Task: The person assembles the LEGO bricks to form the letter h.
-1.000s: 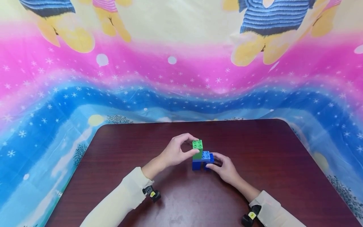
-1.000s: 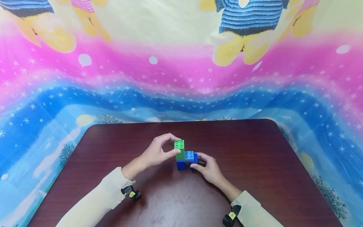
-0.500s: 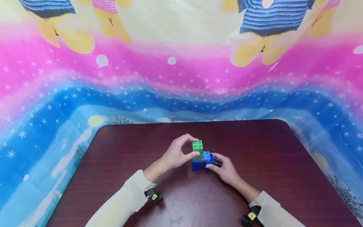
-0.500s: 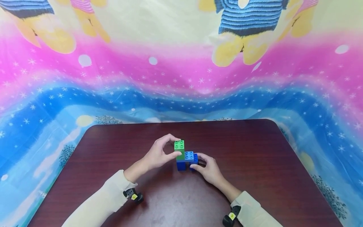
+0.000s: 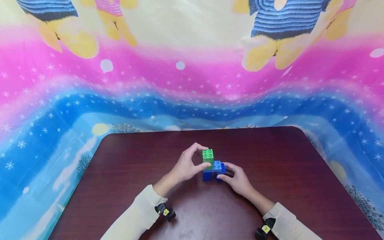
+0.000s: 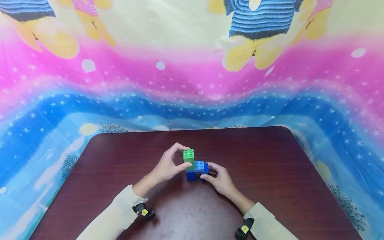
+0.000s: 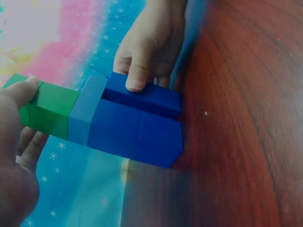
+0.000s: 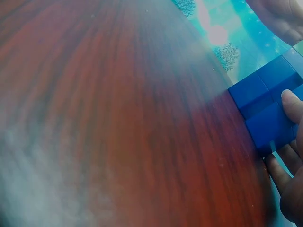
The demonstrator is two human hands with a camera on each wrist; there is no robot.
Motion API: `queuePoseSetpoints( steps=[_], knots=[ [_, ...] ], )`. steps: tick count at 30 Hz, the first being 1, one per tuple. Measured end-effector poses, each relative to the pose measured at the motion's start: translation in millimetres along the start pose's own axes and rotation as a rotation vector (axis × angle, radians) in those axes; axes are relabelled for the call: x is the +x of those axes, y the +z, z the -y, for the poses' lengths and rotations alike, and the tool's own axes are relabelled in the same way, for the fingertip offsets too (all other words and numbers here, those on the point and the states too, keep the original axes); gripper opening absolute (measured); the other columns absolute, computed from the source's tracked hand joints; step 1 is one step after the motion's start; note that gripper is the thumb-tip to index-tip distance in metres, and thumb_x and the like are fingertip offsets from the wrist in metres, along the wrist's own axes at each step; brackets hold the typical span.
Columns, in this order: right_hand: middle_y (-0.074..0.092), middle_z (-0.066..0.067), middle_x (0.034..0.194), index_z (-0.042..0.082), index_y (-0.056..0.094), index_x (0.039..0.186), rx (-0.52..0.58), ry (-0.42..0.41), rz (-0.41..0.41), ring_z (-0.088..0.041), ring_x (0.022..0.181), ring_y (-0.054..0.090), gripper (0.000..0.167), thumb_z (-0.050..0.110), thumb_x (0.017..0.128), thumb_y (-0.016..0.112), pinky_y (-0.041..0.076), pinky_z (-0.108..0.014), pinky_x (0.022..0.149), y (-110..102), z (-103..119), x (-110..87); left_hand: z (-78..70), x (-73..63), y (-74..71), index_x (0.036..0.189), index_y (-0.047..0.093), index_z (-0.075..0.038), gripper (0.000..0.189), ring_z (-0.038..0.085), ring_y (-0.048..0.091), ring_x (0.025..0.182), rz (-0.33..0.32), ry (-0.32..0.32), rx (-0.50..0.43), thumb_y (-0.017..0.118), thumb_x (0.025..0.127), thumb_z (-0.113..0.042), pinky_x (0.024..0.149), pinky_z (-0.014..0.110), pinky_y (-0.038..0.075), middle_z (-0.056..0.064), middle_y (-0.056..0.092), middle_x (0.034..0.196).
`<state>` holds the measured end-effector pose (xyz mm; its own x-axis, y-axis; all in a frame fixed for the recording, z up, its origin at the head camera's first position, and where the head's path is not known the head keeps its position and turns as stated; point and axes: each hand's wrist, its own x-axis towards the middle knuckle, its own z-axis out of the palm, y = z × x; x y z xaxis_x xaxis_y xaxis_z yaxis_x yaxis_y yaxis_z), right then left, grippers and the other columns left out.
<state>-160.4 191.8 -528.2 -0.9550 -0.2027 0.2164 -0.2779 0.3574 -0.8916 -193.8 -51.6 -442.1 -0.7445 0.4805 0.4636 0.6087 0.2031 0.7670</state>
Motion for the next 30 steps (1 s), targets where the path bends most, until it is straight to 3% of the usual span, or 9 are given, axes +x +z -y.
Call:
queuePoseSetpoints(
  steps=[6,10,14,21,30],
  knots=[
    [0.073,-0.01,0.116,0.006,0.066,0.127,0.004,0.009,0.01,-0.023,0.106,0.071,0.044,0.014,0.087,0.082,0.057,-0.037,0.091,-0.7,1.9,0.8,6.5,-7.2,6.6,0.129,0.059,-0.01,0.048,0.017,0.067,0.098,-0.038,-0.047,-0.097,0.082,0.088,-0.009,0.087,0.033,0.058,0.004,0.066,0.113],
    [0.072,-0.009,0.117,0.006,0.066,0.128,-0.011,0.02,0.024,-0.023,0.107,0.071,0.044,0.016,0.087,0.082,0.057,-0.037,0.091,-1.7,1.7,1.0,13.2,-14.5,10.8,0.128,0.06,-0.009,0.043,0.021,0.068,0.103,-0.003,-0.134,-0.158,0.079,0.089,-0.008,0.09,0.038,0.058,0.007,0.067,0.116],
    [0.071,-0.009,0.118,0.007,0.066,0.128,-0.03,0.035,0.047,-0.022,0.107,0.071,0.045,0.018,0.087,0.082,0.057,-0.037,0.091,-2.7,2.1,0.3,19.8,-24.9,13.2,0.129,0.061,-0.008,0.043,0.023,0.068,0.105,0.023,-0.197,-0.147,0.079,0.089,-0.008,0.091,0.042,0.057,0.007,0.067,0.12],
    [0.07,-0.01,0.118,0.005,0.064,0.131,-0.05,0.085,0.089,-0.023,0.106,0.071,0.048,0.019,0.088,0.082,0.058,-0.035,0.089,-6.7,8.3,1.5,27.5,-35.4,14.0,0.133,0.057,-0.005,0.047,0.031,0.068,0.11,0.051,-0.214,-0.161,0.076,0.091,-0.003,0.093,0.05,0.055,0.013,0.066,0.124],
    [0.065,-0.014,0.126,0.006,0.057,0.138,-0.046,0.047,0.162,-0.027,0.11,0.069,0.052,0.02,0.092,0.078,0.058,-0.036,0.09,-15.1,11.1,-1.3,30.5,-40.7,11.7,0.131,0.06,-0.01,0.041,0.024,0.07,0.106,0.091,-0.225,-0.092,0.076,0.094,-0.014,0.092,0.044,0.057,0.008,0.068,0.121]
  ],
)
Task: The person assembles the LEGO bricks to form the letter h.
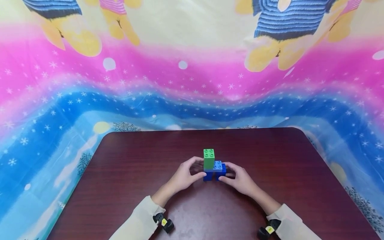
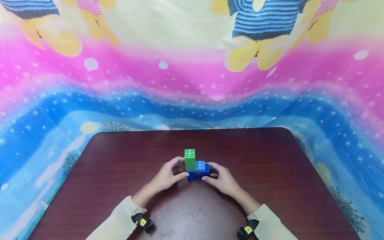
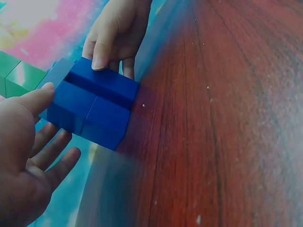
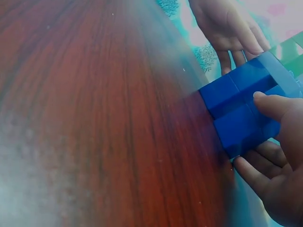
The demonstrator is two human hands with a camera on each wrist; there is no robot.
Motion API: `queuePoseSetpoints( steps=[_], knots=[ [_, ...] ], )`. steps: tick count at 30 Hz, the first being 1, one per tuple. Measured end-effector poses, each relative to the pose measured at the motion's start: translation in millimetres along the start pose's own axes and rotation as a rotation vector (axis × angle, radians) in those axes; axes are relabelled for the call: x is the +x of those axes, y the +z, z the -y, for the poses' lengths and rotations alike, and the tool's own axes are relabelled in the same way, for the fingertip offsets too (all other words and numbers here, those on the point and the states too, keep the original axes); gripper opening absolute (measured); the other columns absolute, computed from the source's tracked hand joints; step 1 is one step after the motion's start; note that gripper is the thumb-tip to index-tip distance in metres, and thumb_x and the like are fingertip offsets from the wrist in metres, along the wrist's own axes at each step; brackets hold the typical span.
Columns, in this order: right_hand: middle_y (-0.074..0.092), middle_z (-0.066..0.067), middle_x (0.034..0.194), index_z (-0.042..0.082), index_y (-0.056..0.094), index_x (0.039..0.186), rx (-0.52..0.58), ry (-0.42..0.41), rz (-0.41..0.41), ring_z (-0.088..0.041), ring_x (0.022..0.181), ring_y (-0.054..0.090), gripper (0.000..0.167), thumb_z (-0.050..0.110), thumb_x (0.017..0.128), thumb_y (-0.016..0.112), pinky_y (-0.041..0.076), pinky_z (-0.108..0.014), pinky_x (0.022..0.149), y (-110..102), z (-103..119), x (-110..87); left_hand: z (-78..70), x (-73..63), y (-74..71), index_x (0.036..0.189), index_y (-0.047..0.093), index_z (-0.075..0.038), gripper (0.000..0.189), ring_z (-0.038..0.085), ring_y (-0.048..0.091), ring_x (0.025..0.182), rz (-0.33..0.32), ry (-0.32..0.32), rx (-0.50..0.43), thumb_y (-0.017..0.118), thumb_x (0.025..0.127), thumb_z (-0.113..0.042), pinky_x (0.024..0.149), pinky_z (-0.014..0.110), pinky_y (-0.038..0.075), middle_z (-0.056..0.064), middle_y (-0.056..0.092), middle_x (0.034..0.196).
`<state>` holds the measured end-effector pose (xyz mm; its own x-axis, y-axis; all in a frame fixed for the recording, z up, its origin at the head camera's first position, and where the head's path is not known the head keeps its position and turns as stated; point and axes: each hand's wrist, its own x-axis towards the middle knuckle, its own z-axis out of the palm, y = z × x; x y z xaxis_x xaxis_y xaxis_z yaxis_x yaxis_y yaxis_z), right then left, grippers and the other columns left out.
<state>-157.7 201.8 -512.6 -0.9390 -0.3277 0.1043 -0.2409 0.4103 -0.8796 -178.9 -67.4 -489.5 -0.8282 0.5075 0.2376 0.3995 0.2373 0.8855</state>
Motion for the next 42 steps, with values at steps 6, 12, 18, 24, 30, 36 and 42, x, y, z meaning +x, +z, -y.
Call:
queuePoseSetpoints(
  steps=[6,12,18,24,30,36,42],
  knots=[
    [0.065,-0.011,0.128,0.015,0.056,0.141,-0.03,-0.067,-0.057,-0.027,0.112,0.067,0.054,0.02,0.092,0.078,0.058,-0.035,0.09,-3.1,6.6,-5.9,-1.3,0.2,1.6,0.129,0.061,-0.007,0.037,0.023,0.07,0.103,-0.027,-0.009,-0.006,0.074,0.095,-0.016,0.09,0.039,0.058,0.009,0.068,0.12],
    [0.068,-0.007,0.126,0.019,0.062,0.137,-0.061,-0.115,-0.146,-0.02,0.106,0.07,0.047,0.012,0.092,0.077,0.058,-0.028,0.087,-5.5,14.9,-9.2,-2.9,1.0,3.4,0.129,0.063,-0.004,0.037,0.02,0.07,0.101,-0.055,-0.026,-0.019,0.074,0.095,-0.012,0.089,0.036,0.058,0.009,0.068,0.121],
    [0.071,-0.008,0.122,0.015,0.068,0.13,-0.098,-0.11,-0.195,-0.022,0.104,0.071,0.038,0.011,0.093,0.075,0.059,-0.037,0.086,-5.0,16.2,-10.5,-2.7,1.5,4.9,0.128,0.063,-0.003,0.036,0.021,0.071,0.101,-0.063,-0.022,-0.024,0.074,0.095,-0.012,0.088,0.036,0.058,0.01,0.068,0.121],
    [0.071,-0.008,0.121,0.013,0.07,0.127,-0.081,-0.093,-0.208,-0.022,0.105,0.071,0.033,0.014,0.095,0.074,0.059,-0.036,0.086,-4.7,17.7,-5.9,2.3,4.6,6.4,0.128,0.064,-0.004,0.035,0.019,0.071,0.099,-0.087,-0.01,-0.031,0.073,0.096,-0.013,0.087,0.032,0.058,0.01,0.069,0.119],
    [0.07,-0.009,0.124,0.013,0.069,0.129,-0.078,-0.045,-0.204,-0.025,0.108,0.07,0.035,0.017,0.095,0.074,0.059,-0.037,0.087,-4.9,17.9,-0.4,4.3,9.8,7.2,0.128,0.064,-0.002,0.034,0.021,0.071,0.099,-0.119,0.003,-0.016,0.071,0.097,-0.015,0.086,0.029,0.058,0.011,0.07,0.116],
    [0.07,-0.009,0.124,0.013,0.066,0.133,-0.074,-0.023,-0.207,-0.027,0.108,0.069,0.04,0.013,0.094,0.074,0.058,-0.04,0.09,-3.8,16.4,6.0,4.5,17.0,8.0,0.129,0.063,0.0,0.036,0.022,0.07,0.101,-0.161,-0.029,0.014,0.07,0.098,-0.017,0.085,0.03,0.058,0.012,0.071,0.114],
    [0.068,-0.012,0.123,0.011,0.061,0.139,-0.048,-0.01,-0.206,-0.03,0.11,0.068,0.048,0.003,0.093,0.073,0.057,-0.041,0.092,0.0,16.0,9.3,6.9,21.8,9.2,0.132,0.062,0.001,0.038,0.023,0.07,0.1,-0.186,-0.045,0.046,0.07,0.098,-0.017,0.083,0.028,0.058,0.013,0.07,0.113]
  ],
)
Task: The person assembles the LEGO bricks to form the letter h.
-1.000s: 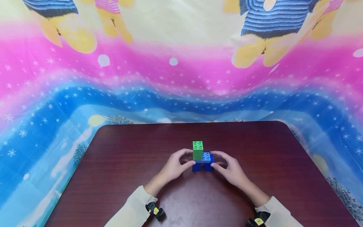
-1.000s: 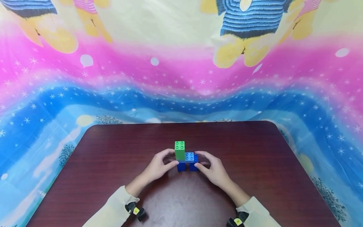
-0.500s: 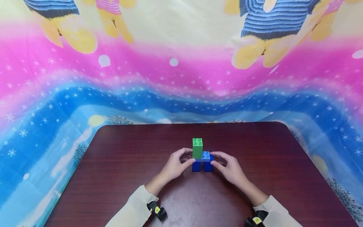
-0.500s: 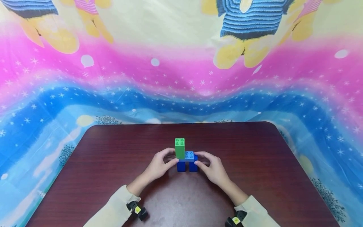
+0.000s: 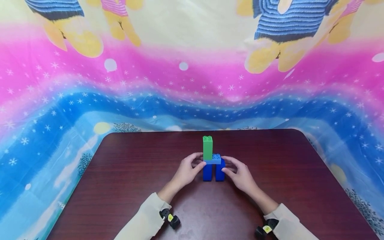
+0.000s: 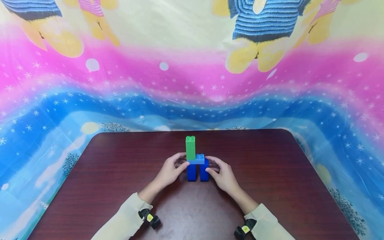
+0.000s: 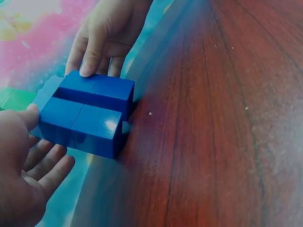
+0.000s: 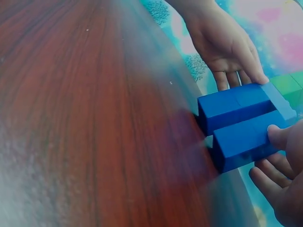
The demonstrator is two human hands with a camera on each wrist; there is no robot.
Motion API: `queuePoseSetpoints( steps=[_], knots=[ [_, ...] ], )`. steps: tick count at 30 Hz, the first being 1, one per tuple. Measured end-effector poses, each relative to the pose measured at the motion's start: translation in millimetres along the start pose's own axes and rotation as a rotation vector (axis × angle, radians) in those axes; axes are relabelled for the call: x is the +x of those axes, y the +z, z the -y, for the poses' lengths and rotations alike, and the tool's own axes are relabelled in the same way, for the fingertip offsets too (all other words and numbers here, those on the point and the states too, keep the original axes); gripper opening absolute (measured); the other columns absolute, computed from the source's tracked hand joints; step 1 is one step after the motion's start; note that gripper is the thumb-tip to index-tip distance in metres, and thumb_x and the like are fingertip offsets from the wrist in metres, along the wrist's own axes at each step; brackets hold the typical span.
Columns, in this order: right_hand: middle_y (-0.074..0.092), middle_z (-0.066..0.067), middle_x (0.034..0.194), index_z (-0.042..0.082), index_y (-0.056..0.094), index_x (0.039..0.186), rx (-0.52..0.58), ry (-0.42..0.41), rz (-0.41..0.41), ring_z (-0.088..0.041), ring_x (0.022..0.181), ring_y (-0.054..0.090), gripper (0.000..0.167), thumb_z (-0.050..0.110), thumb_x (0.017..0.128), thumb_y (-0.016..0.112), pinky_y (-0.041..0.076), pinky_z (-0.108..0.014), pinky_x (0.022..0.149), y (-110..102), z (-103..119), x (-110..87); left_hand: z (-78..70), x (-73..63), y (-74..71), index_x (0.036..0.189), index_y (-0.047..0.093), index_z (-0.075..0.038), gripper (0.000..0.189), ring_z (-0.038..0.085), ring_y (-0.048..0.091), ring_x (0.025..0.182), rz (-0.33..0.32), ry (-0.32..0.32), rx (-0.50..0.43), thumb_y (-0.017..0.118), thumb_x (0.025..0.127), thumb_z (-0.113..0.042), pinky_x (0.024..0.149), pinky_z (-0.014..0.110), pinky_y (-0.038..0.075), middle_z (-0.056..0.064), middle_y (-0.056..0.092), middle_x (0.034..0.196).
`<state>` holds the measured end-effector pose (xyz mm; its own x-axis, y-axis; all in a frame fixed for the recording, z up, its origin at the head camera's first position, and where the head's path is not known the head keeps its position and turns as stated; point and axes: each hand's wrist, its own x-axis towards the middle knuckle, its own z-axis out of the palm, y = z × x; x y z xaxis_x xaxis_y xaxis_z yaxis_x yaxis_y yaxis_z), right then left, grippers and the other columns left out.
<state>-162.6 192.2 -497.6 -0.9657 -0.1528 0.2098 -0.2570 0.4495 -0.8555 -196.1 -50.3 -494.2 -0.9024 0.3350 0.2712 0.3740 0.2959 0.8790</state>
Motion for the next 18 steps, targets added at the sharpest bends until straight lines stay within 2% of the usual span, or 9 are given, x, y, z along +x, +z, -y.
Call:
queuePoseSetpoints(
  steps=[7,13,18],
  knots=[
    [0.062,-0.018,0.134,0.008,0.051,0.15,-0.043,-0.04,0.021,-0.034,0.116,0.065,0.061,-0.004,0.093,0.07,0.057,-0.039,0.09,5.9,-6.5,-0.3,5.3,1.3,3.8,0.137,0.06,0.003,0.044,0.024,0.067,0.102,-0.045,0.005,0.038,0.071,0.098,-0.014,0.081,0.027,0.058,0.012,0.063,0.115],
    [0.064,-0.018,0.129,0.008,0.051,0.15,-0.057,-0.076,0.007,-0.034,0.113,0.066,0.062,-0.004,0.092,0.071,0.058,-0.041,0.088,8.4,-9.7,1.1,6.9,1.1,8.2,0.138,0.058,0.004,0.045,0.026,0.068,0.103,-0.086,0.019,0.023,0.07,0.097,-0.011,0.082,0.028,0.058,0.014,0.064,0.114],
    [0.064,-0.017,0.129,0.007,0.052,0.149,-0.059,-0.053,0.01,-0.034,0.114,0.065,0.059,-0.001,0.093,0.071,0.058,-0.04,0.089,8.1,-10.7,3.8,9.6,-1.7,10.2,0.14,0.057,0.002,0.05,0.027,0.067,0.105,-0.097,0.023,0.047,0.074,0.094,-0.007,0.084,0.031,0.059,0.015,0.065,0.116]
  ],
)
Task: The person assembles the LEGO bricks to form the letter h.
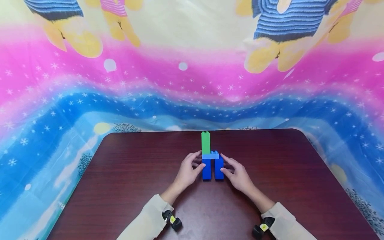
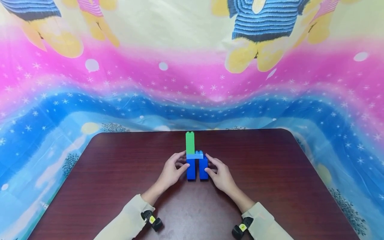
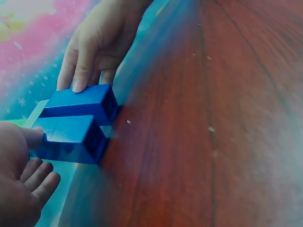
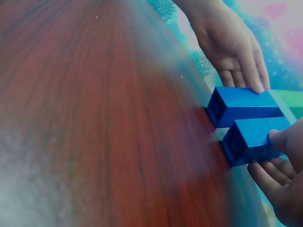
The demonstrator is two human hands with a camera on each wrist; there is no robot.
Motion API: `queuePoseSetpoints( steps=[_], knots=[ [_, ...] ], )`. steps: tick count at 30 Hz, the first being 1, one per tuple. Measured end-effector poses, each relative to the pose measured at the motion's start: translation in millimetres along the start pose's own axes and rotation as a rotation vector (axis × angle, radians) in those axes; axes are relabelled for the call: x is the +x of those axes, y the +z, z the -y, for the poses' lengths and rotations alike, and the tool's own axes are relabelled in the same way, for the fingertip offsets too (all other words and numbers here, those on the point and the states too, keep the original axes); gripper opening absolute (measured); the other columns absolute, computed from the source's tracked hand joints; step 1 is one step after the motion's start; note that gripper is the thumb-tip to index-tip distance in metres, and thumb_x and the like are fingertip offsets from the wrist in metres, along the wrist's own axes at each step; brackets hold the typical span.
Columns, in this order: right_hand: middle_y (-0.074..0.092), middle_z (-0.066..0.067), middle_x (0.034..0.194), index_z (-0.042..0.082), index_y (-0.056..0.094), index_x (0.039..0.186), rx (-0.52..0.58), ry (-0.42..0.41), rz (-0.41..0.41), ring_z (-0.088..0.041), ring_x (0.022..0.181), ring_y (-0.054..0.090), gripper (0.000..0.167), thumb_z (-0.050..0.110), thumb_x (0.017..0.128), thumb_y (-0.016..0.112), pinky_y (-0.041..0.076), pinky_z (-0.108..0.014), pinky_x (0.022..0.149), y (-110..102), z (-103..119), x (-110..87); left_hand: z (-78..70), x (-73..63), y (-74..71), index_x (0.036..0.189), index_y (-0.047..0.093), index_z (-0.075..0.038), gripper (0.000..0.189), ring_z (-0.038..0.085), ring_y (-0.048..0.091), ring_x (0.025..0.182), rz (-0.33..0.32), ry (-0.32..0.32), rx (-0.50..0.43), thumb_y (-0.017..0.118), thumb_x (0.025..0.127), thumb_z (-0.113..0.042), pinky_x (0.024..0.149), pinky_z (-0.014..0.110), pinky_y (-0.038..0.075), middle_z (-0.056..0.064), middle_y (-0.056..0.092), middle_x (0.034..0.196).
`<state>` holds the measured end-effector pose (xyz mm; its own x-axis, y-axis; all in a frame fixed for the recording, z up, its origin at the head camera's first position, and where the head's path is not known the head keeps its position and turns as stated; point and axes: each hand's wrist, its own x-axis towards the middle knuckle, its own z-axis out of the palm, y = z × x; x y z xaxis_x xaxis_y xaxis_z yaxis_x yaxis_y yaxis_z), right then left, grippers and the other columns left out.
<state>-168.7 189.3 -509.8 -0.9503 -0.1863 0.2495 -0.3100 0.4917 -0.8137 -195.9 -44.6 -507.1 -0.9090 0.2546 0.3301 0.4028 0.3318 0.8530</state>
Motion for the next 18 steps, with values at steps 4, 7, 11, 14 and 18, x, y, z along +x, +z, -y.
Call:
queuePoseSetpoints(
  steps=[4,7,11,14,18],
  knots=[
    [0.063,-0.019,0.132,0.004,0.054,0.147,0.002,0.048,0.016,-0.036,0.116,0.064,0.055,0.002,0.095,0.07,0.057,-0.043,0.09,-0.1,-0.5,2.6,3.9,-2.0,1.4,0.138,0.058,0.006,0.048,0.029,0.068,0.1,0.01,-0.005,0.017,0.074,0.094,-0.006,0.083,0.032,0.059,0.018,0.064,0.115],
    [0.062,-0.019,0.135,0.002,0.054,0.146,-0.003,0.084,0.034,-0.036,0.119,0.063,0.053,0.004,0.096,0.069,0.055,-0.046,0.094,1.0,-2.1,4.8,7.5,-2.3,2.2,0.136,0.06,0.008,0.045,0.03,0.07,0.095,0.016,-0.015,0.009,0.072,0.095,-0.007,0.082,0.033,0.059,0.019,0.064,0.115],
    [0.06,-0.02,0.139,0.001,0.053,0.146,-0.006,0.117,0.047,-0.037,0.123,0.061,0.052,0.007,0.097,0.069,0.053,-0.049,0.098,3.2,-4.2,7.4,11.1,-2.3,2.4,0.135,0.06,0.008,0.042,0.029,0.069,0.093,0.022,-0.014,0.029,0.07,0.097,-0.01,0.082,0.034,0.059,0.018,0.064,0.114],
    [0.059,-0.02,0.14,0.002,0.053,0.146,-0.011,0.137,0.05,-0.038,0.125,0.06,0.052,0.009,0.098,0.068,0.052,-0.05,0.099,5.1,-5.2,8.2,12.5,-1.8,2.5,0.134,0.061,0.008,0.041,0.027,0.068,0.094,0.024,-0.015,0.048,0.07,0.098,-0.011,0.081,0.033,0.059,0.017,0.065,0.111],
    [0.059,-0.02,0.141,0.001,0.054,0.146,-0.029,0.147,0.052,-0.038,0.128,0.058,0.05,0.01,0.099,0.067,0.052,-0.05,0.099,6.9,-7.2,8.1,13.8,-2.1,2.2,0.133,0.062,0.007,0.041,0.024,0.067,0.096,0.044,-0.046,0.067,0.069,0.098,-0.012,0.081,0.029,0.058,0.014,0.066,0.111]
  ],
)
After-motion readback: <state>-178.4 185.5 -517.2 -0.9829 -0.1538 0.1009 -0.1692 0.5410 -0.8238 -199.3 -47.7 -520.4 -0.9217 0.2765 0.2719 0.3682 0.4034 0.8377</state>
